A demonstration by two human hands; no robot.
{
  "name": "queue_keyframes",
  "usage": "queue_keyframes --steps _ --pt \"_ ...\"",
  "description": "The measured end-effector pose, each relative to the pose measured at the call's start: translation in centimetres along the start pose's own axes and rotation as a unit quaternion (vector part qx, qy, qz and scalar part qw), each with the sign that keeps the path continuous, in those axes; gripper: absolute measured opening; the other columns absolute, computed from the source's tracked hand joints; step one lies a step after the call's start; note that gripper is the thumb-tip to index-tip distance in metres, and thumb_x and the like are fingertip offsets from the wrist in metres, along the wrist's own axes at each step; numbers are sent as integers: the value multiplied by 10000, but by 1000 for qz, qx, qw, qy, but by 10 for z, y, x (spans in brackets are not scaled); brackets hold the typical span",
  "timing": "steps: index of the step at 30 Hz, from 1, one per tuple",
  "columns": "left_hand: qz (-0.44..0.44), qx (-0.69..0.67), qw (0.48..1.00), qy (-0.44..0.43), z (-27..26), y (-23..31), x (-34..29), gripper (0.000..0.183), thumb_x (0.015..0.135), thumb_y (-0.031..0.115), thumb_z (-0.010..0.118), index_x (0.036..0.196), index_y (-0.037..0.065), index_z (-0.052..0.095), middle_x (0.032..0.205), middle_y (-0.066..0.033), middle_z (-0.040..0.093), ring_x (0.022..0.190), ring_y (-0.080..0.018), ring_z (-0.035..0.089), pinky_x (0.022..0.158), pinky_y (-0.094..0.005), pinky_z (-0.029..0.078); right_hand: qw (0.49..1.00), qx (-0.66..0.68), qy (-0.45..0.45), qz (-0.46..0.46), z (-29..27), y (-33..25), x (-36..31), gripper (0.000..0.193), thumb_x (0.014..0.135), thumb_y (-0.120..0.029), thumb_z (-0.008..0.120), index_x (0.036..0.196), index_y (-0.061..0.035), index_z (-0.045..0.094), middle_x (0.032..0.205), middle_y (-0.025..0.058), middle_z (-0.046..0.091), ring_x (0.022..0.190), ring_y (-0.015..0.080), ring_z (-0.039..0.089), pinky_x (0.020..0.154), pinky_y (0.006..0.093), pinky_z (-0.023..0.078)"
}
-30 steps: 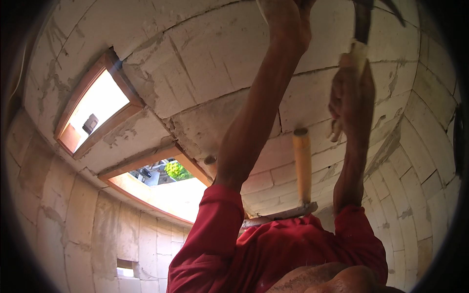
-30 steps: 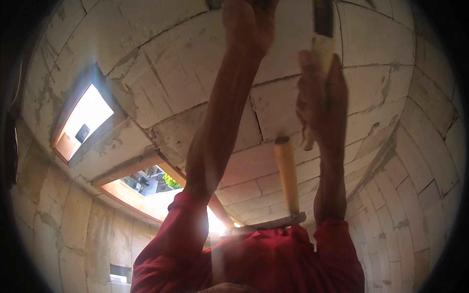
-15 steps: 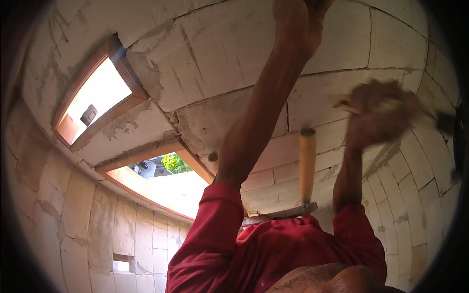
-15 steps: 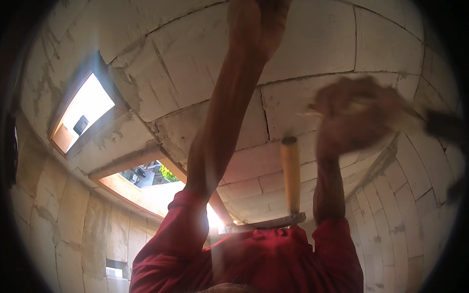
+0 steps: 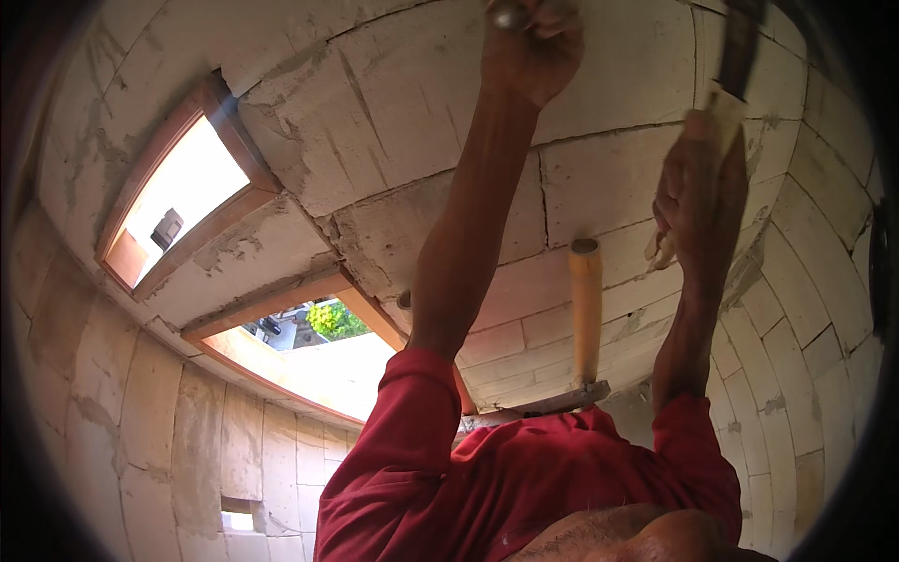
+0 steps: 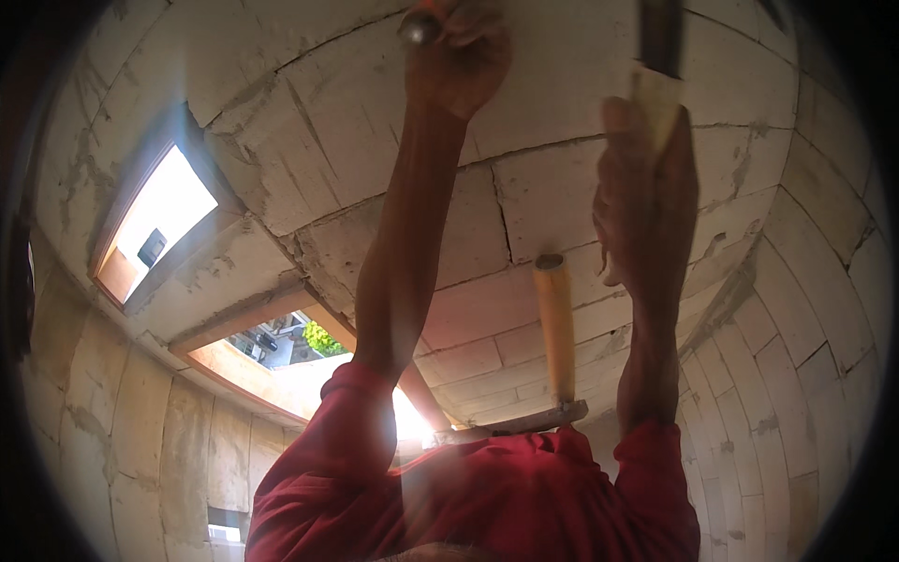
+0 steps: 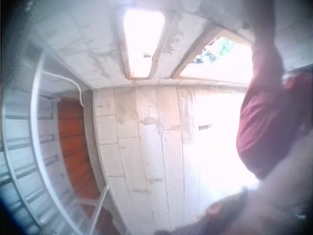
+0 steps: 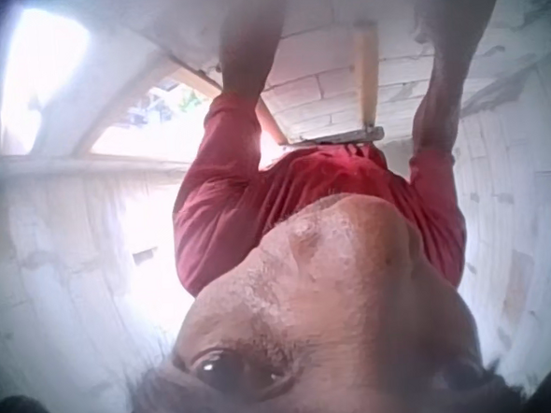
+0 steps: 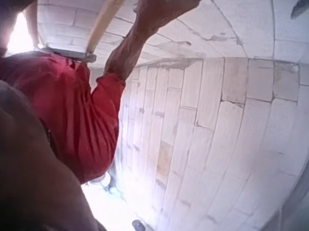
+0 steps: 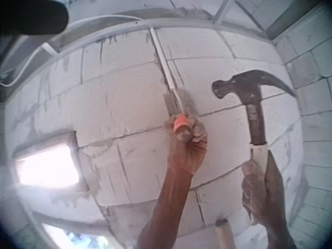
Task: The person uses a hammer and chisel to chip away at a concrete ceiling to create a recess. They then insert a black electrical box into the hole and secure it by hammering nails into the ceiling.
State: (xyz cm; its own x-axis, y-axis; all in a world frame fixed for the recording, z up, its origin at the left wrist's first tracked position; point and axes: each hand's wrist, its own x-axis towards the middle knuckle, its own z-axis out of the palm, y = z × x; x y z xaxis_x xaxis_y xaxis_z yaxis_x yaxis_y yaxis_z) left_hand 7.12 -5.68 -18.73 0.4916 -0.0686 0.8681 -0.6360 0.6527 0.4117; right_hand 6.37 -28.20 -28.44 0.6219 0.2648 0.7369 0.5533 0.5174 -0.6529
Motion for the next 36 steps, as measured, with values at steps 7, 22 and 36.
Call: queue_keyframes --steps 7,22,36 --pt "-35 161 978 131 29 -41 -12 318 1073 392 507 974 94 553 807 -24 589 722 -149 619 652 -283 561 998 6 34 50 -25 -11 -3 414 1045 -493 487 913 -101 462 597 -38 401 390 33 347 337 231 302" --pt "131 254 917 280 15 -39 32 319 1089 394 456 1011 101 556 918 -16 633 838 -136 658 733 -280 592 995 27 75 63 -63 23 -6 392 1055 -479 481 904 -117 478 608 -39 399 395 31 357 327 219 302" --pt "132 203 935 260 30 -11 42 343 1088 431 437 1096 110 559 938 -16 655 861 -140 674 723 -289 599 996 -48 12 -75 7 54 11 248 1066 -287 509 1151 -70 596 728 27 593 497 114 543 408 255 465"
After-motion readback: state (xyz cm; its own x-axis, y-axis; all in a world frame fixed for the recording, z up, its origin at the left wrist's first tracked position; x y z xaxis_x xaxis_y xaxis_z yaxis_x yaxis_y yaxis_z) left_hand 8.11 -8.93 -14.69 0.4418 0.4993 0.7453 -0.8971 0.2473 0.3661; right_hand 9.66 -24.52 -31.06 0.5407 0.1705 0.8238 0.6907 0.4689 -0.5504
